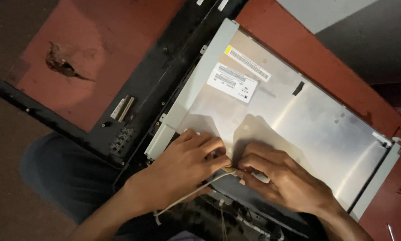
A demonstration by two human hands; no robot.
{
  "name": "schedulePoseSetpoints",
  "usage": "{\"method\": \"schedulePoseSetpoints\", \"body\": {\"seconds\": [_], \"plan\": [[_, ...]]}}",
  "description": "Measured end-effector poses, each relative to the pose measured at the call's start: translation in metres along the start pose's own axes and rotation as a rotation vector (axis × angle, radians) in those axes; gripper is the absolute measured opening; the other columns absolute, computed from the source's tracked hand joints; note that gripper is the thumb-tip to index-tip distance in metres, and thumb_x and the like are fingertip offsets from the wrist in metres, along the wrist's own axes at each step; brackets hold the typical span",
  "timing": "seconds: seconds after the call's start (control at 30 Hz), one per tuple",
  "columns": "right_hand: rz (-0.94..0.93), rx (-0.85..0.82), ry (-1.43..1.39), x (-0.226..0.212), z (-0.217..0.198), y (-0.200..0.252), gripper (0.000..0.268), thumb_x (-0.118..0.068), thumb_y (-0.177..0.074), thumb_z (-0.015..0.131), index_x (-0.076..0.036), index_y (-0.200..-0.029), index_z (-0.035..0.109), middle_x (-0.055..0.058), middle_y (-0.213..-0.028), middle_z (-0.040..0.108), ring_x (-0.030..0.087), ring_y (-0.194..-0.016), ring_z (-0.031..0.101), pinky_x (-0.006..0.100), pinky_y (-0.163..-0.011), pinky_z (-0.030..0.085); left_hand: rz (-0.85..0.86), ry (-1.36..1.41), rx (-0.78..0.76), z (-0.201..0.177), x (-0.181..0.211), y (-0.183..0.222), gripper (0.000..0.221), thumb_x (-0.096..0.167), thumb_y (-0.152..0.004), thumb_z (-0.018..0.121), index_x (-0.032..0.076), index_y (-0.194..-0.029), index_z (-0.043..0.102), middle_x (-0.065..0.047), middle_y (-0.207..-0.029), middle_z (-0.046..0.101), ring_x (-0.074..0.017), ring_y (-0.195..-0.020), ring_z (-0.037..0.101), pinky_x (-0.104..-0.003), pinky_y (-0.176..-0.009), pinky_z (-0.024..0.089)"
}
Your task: The person is disassembling a computer monitor or laptop, removing the screen panel, and then reconnecting and securing the internal ribbon cables.
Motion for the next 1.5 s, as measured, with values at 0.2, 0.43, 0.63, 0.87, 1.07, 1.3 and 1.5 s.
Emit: {"method": "schedulePoseSetpoints", "body": {"seconds": [0.2, 0.43, 0.63, 0.87, 1.07, 1.3, 1.5], "plan": [[-0.028, 0.045, 0.017, -0.008, -0.004, -0.007, 0.002, -0.002, -0.092, 0.068, -0.004, -0.092, 0.068, 0.006, -0.096, 0.066, 0.019, -0.086, 0.069, 0.031, -0.078, 0.053, 0.025, -0.051, 0.031, -0.003, 0.002, 0.001, 0.053, 0.027, -0.074, 0.091, 0.011, -0.116, 0.064, -0.011, -0.119, 0.052, -0.0344, -0.114, 0.052, -0.047, -0.087, 0.04], [0.072, -0.075, -0.197, 0.013, 0.007, 0.006, 0.023, -0.011, -0.099, 0.052, -0.008, -0.102, 0.074, 0.002, -0.108, 0.068, 0.012, -0.099, 0.07, 0.029, -0.103, 0.04, 0.052, -0.128, 0.038, -0.002, 0.001, -0.001, 0.033, 0.009, -0.08, 0.08, 0.009, -0.111, 0.066, -0.01, -0.122, 0.058, -0.0304, -0.106, 0.057, -0.045, -0.085, 0.042], [-0.086, 0.042, 0.073, -0.003, 0.0, -0.005, 0.01, 0.0, -0.088, 0.073, -0.001, -0.098, 0.07, 0.008, -0.097, 0.068, 0.017, -0.086, 0.071, 0.03, -0.077, 0.058, 0.073, -0.197, 0.056, -0.003, 0.002, 0.0, 0.04, 0.032, -0.08, 0.088, 0.01, -0.104, 0.066, -0.004, -0.116, 0.056, -0.0252, -0.097, 0.054, -0.04, -0.082, 0.04], [-0.069, 0.026, 0.093, 0.0, 0.003, -0.002, 0.015, 0.0, -0.086, 0.075, -0.003, -0.1, 0.07, 0.006, -0.098, 0.069, 0.015, -0.088, 0.07, 0.028, -0.078, 0.059, 0.086, -0.248, 0.064, -0.001, 0.003, -0.002, 0.035, 0.026, -0.078, 0.086, 0.012, -0.101, 0.064, -0.004, -0.114, 0.056, -0.0259, -0.099, 0.056, -0.04, -0.08, 0.041], [-0.039, 0.037, 0.068, -0.004, 0.001, -0.006, 0.007, -0.004, -0.089, 0.073, -0.006, -0.094, 0.07, 0.004, -0.095, 0.069, 0.013, -0.084, 0.069, 0.028, -0.076, 0.055, 0.086, -0.246, 0.052, -0.001, 0.001, -0.003, 0.043, 0.035, -0.075, 0.091, 0.012, -0.1, 0.066, -0.004, -0.111, 0.057, -0.0261, -0.097, 0.057, -0.04, -0.079, 0.041], [-0.046, 0.126, -0.009, -0.005, 0.002, -0.003, 0.011, 0.001, -0.087, 0.075, -0.001, -0.094, 0.067, 0.007, -0.093, 0.069, 0.015, -0.078, 0.069, 0.027, -0.067, 0.056, 0.054, -0.179, 0.042, -0.004, -0.001, 0.002, 0.055, 0.034, -0.074, 0.092, 0.006, -0.112, 0.064, -0.011, -0.117, 0.055, -0.0309, -0.107, 0.056, -0.045, -0.09, 0.046], [-0.056, 0.117, -0.008, 0.005, 0.008, -0.001, 0.019, 0.0, -0.082, 0.08, 0.0, -0.097, 0.068, 0.009, -0.099, 0.07, 0.013, -0.073, 0.071, 0.019, -0.057, 0.064, 0.072, -0.208, 0.049, 0.0, -0.003, 0.002, 0.053, 0.037, -0.074, 0.092, 0.006, -0.107, 0.064, -0.011, -0.117, 0.057, -0.027, -0.102, 0.057, -0.042, -0.084, 0.047]]}}
Point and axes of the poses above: each hand's wrist, its own y-axis away from the middle knuckle, its own z-axis out of the palm, x = y × z, the point moved 3 cm from there along -y, towards the middle knuckle
